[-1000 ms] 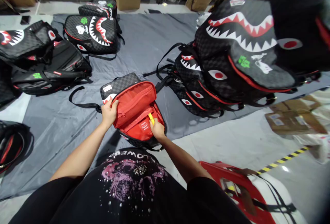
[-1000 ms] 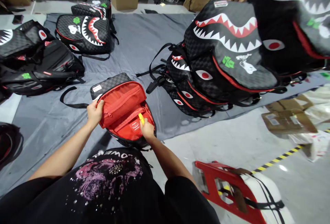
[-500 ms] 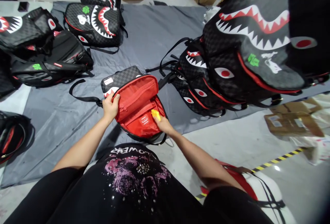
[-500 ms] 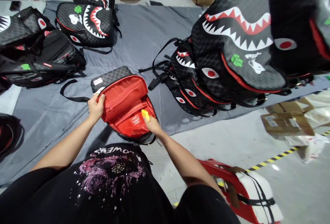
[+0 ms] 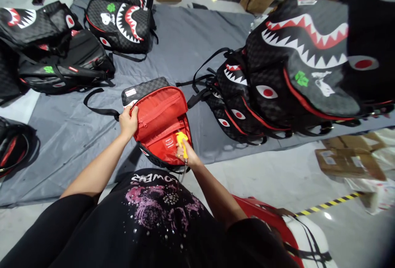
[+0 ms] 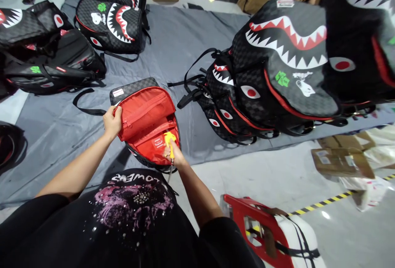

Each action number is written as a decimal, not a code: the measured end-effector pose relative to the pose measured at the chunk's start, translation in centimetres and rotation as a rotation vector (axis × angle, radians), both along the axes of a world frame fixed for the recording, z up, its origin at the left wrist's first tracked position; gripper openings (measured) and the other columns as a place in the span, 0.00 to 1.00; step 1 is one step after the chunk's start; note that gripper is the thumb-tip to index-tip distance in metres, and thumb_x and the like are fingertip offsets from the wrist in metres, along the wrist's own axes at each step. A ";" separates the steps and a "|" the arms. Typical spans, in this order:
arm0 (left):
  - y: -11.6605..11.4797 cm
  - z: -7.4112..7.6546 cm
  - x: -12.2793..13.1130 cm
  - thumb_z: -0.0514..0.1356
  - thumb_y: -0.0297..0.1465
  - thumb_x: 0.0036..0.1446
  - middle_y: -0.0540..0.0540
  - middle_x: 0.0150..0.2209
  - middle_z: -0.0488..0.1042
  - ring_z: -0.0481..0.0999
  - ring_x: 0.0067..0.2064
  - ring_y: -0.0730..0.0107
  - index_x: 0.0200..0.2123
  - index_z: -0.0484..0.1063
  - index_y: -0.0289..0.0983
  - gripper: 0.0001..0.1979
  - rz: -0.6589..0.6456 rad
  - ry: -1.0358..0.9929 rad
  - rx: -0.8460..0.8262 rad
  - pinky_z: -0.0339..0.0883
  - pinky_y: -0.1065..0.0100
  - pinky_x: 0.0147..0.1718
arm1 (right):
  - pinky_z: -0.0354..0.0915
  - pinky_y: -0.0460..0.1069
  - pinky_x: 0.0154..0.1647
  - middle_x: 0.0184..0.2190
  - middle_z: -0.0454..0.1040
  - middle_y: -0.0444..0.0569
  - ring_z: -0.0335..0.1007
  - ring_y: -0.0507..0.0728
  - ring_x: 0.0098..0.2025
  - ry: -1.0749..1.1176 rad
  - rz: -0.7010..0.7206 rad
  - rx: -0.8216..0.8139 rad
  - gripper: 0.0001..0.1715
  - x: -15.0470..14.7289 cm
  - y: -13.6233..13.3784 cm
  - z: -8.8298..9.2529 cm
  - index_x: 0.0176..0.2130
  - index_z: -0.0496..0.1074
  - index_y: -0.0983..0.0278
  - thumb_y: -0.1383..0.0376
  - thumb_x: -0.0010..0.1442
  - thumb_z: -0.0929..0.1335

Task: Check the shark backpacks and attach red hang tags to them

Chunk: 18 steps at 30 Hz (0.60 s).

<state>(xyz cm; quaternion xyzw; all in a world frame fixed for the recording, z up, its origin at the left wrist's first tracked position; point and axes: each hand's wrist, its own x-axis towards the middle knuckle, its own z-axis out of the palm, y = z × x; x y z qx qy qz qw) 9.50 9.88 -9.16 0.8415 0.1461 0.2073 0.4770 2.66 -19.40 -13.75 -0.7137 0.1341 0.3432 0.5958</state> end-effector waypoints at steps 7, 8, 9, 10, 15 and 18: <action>-0.4 -0.5 -0.3 0.51 0.41 0.65 0.47 0.30 0.75 0.73 0.32 0.67 0.36 0.74 0.36 0.17 0.016 0.025 0.110 0.60 0.70 0.33 | 0.63 0.47 0.29 0.19 0.67 0.43 0.68 0.55 0.25 -0.139 0.134 -0.374 0.28 -1.3 2.8 -0.6 0.38 0.71 0.62 0.42 0.62 0.61; -0.6 -0.4 -0.5 0.51 0.41 0.65 0.46 0.31 0.76 0.74 0.34 0.66 0.40 0.74 0.36 0.17 0.021 0.027 0.138 0.61 0.70 0.34 | 0.65 0.48 0.34 0.25 0.72 0.46 0.73 0.57 0.32 -0.164 0.167 -0.433 0.24 -1.2 3.4 -0.5 0.40 0.73 0.61 0.44 0.60 0.65; -0.7 -0.1 -0.7 0.51 0.40 0.65 0.44 0.35 0.77 0.75 0.36 0.65 0.44 0.73 0.35 0.17 0.024 0.015 0.172 0.63 0.69 0.36 | 0.65 0.49 0.40 0.31 0.76 0.48 0.74 0.59 0.39 -0.184 0.204 -0.490 0.22 -0.9 3.9 -0.4 0.42 0.74 0.61 0.47 0.58 0.69; -0.9 0.2 -0.9 0.51 0.40 0.65 0.42 0.39 0.78 0.76 0.39 0.63 0.49 0.71 0.35 0.18 0.020 -0.014 0.218 0.64 0.67 0.39 | 0.65 0.49 0.44 0.36 0.78 0.50 0.74 0.61 0.45 -0.198 0.237 -0.547 0.21 -0.5 4.3 -0.1 0.44 0.74 0.60 0.50 0.56 0.71; -1.4 2.0 -2.2 0.51 0.33 0.65 0.35 0.55 0.72 0.70 0.56 0.57 0.59 0.66 0.34 0.21 -0.158 -0.184 0.500 0.61 0.59 0.54 | 0.65 0.49 0.46 0.48 0.76 0.60 0.73 0.62 0.52 -0.216 0.356 -0.766 0.28 1.8 3.9 2.2 0.54 0.70 0.66 0.50 0.69 0.57; -1.2 2.8 -2.9 0.49 0.31 0.66 0.38 0.53 0.75 0.72 0.53 0.60 0.60 0.67 0.36 0.21 -0.260 -0.163 0.500 0.64 0.61 0.52 | 0.65 0.48 0.45 0.47 0.77 0.61 0.74 0.63 0.51 -0.238 0.492 -0.808 0.35 3.2 2.3 4.6 0.48 0.74 0.67 0.43 0.67 0.56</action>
